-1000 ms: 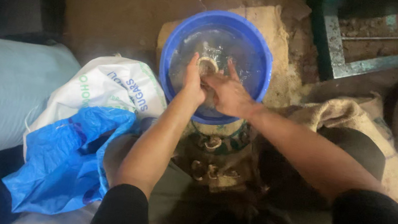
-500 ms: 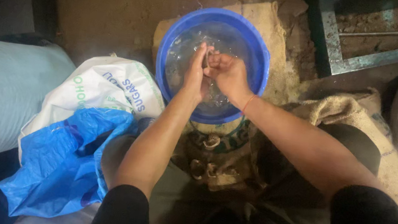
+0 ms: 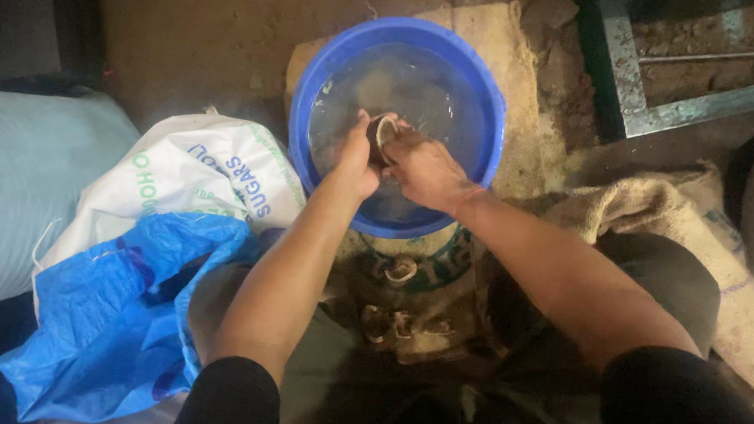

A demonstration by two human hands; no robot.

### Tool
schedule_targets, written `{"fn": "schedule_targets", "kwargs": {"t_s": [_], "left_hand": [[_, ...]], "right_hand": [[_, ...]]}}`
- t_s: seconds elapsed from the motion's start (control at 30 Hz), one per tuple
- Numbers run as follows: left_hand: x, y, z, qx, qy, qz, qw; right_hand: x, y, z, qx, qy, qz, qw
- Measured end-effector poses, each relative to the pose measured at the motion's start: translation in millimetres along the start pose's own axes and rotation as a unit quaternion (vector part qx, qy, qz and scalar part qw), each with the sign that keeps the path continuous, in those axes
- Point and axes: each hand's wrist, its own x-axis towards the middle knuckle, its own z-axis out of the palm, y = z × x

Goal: The person washes round brown fruits in a blue basin of water, rubbing them by hand and placing them into a sack.

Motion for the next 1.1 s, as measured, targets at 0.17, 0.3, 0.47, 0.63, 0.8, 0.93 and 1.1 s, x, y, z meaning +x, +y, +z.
{"fn": "schedule_targets", "kwargs": {"t_s": [0.17, 0.3, 0.47, 0.63, 0.8, 0.93, 1.1], "left_hand": [[34, -30, -10, 0.018, 0.060, 0.009, 0.998], [45, -42, -25, 0.069, 0.066, -0.021, 0.995], [54, -43, -31, 0.096, 0.101, -0.010, 0.990], [21, -8, -8, 0.071, -0.019, -0.049, 0.996], [11, 6, 14, 0.091, 0.001, -0.015, 0.996], [17, 3, 5, -0.166, -0.418, -0.068, 0.891], [-11, 24, 25, -0.001, -0.153, 0.009, 0.988]], "right_hand": [[13, 42, 40, 0.189, -0.011, 0.212, 0.959], [27, 67, 71, 0.317, -0.022, 0.249, 0.915], [31, 82, 86, 0.275, 0.015, 0.350, 0.895], [43, 58, 63, 0.392, 0.130, 0.301, 0.859], [55, 30, 67, -0.049, 0.290, 0.217, 0.931], [63, 2, 99, -0.041, 0.273, 0.271, 0.922], [58, -1, 80, 0.052, 0.269, 0.268, 0.923]]}}
